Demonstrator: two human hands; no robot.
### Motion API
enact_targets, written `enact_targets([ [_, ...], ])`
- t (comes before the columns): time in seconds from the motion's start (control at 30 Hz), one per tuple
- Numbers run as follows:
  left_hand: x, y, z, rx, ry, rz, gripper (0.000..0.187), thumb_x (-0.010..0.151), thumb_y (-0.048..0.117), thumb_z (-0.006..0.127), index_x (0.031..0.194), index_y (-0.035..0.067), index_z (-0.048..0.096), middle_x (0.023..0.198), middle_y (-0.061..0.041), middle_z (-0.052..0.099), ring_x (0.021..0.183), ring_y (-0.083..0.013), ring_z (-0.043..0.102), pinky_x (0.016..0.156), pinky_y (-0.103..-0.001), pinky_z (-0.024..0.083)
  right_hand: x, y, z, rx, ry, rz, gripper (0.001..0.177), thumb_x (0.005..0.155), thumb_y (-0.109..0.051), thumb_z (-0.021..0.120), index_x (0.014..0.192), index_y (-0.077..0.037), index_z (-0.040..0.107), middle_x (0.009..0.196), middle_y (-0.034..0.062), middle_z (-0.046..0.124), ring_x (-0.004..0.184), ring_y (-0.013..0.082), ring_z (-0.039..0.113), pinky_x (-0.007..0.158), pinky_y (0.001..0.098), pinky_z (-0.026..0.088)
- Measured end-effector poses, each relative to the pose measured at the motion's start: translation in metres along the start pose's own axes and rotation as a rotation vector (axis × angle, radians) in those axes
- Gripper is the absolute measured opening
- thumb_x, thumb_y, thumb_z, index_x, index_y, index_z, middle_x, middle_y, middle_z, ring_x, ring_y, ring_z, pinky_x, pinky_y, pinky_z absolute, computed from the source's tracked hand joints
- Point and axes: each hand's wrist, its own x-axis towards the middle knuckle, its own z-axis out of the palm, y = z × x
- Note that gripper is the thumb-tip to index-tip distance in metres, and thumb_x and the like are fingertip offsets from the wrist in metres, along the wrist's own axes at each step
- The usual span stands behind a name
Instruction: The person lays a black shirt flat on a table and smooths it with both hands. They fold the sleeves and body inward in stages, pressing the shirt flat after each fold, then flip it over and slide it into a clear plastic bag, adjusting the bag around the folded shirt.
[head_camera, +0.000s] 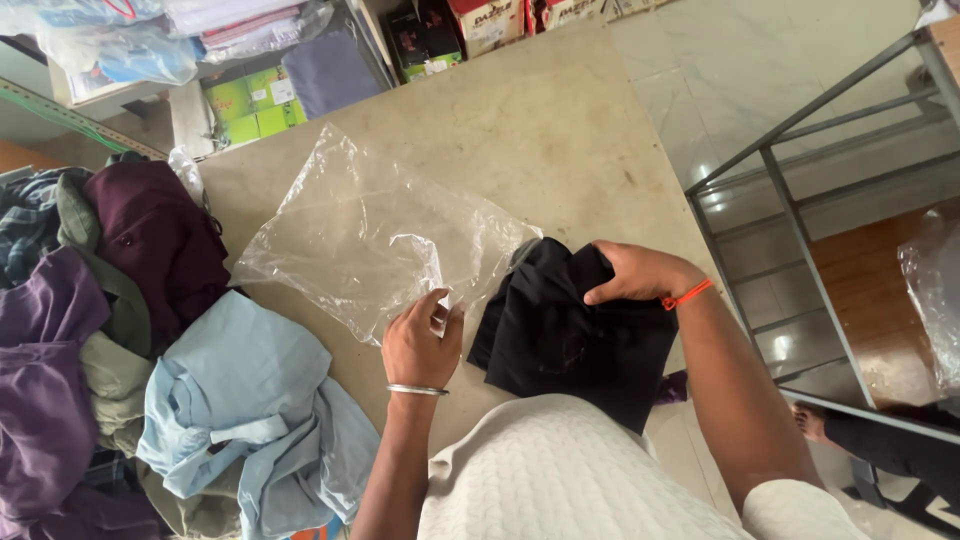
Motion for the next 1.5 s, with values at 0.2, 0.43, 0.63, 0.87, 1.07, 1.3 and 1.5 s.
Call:
enact_targets([
  [0.2,0.001,0.005,-0.004,0.015,-0.003,-0.034,0.024,0.085,0.022,0.079,0.103,0.006,0.075,0.073,-0.007,0.072,0.063,-0.0238,0.068,0.066,-0.037,0.054,-0.01,-0.031,0.009,-0.101,-0.062,0.088,0.041,0.076,-0.026,0.078,0.112,-0.006,0.072,0.101,0.0125,0.08,0.094,0.0261,0.074,0.087,0.037,0.055],
  [0.43,-0.008,0.014,0.0,0.038,0.039,0.111,0.02,0.087,0.019,0.075,0.103,0.007,0.076,0.072,-0.005,0.07,0.071,-0.0257,0.068,0.085,-0.04,0.051,0.018,-0.034,0.018,0.011,-0.046,-0.134,0.037,0.081,-0.019,0.078,0.114,-0.004,0.071,0.102,0.0081,0.079,0.094,0.0184,0.071,0.087,0.0332,0.055],
  [0.63,-0.021,0.013,0.0,0.094,0.038,0.178,0.012,0.091,0.018,0.071,0.1,0.01,0.076,0.081,-0.005,0.073,0.078,-0.0258,0.069,0.095,-0.042,0.049,0.04,0.003,0.028,0.511,0.101,-0.163,0.041,0.083,-0.007,0.077,0.122,-0.001,0.069,0.109,0.0028,0.076,0.098,0.0119,0.067,0.089,0.0302,0.054],
  [0.87,-0.02,-0.017,0.01,0.219,0.047,0.164,0.014,0.087,0.016,0.071,0.1,0.015,0.076,0.099,-0.003,0.075,0.094,-0.0252,0.069,0.1,-0.045,0.045,0.048,0.039,0.025,0.747,0.364,0.013,0.032,0.088,-0.009,0.074,0.118,0.002,0.071,0.105,0.0049,0.075,0.094,0.013,0.069,0.085,0.0299,0.055],
  [1.07,-0.012,-0.037,0.006,0.295,0.161,0.138,0.02,0.082,0.009,0.069,0.099,0.016,0.076,0.115,-0.003,0.072,0.113,-0.0287,0.065,0.1,-0.045,0.045,0.033,0.003,0.026,0.809,0.401,0.108,0.03,0.086,-0.009,0.074,0.115,0.0,0.073,0.102,0.0052,0.077,0.091,0.0141,0.071,0.084,0.03,0.057],
  [1.3,-0.004,0.001,-0.001,0.166,0.206,0.242,0.014,0.091,0.011,0.068,0.104,0.009,0.074,0.118,-0.005,0.073,0.111,-0.0269,0.067,0.097,-0.042,0.048,0.035,-0.041,0.03,0.5,0.244,-0.094,0.021,0.087,-0.009,0.076,0.105,0.001,0.076,0.093,0.0042,0.078,0.086,0.012,0.069,0.079,0.0279,0.056],
  [1.5,-0.016,-0.002,0.004,0.136,0.123,0.232,0.014,0.093,0.012,0.069,0.105,0.01,0.075,0.111,-0.004,0.075,0.101,-0.0242,0.071,0.088,-0.037,0.052,0.046,-0.028,0.024,0.704,0.406,-0.043,0.019,0.087,-0.007,0.077,0.104,0.0,0.075,0.088,0.0018,0.073,0.075,0.0101,0.063,0.067,0.0283,0.051],
])
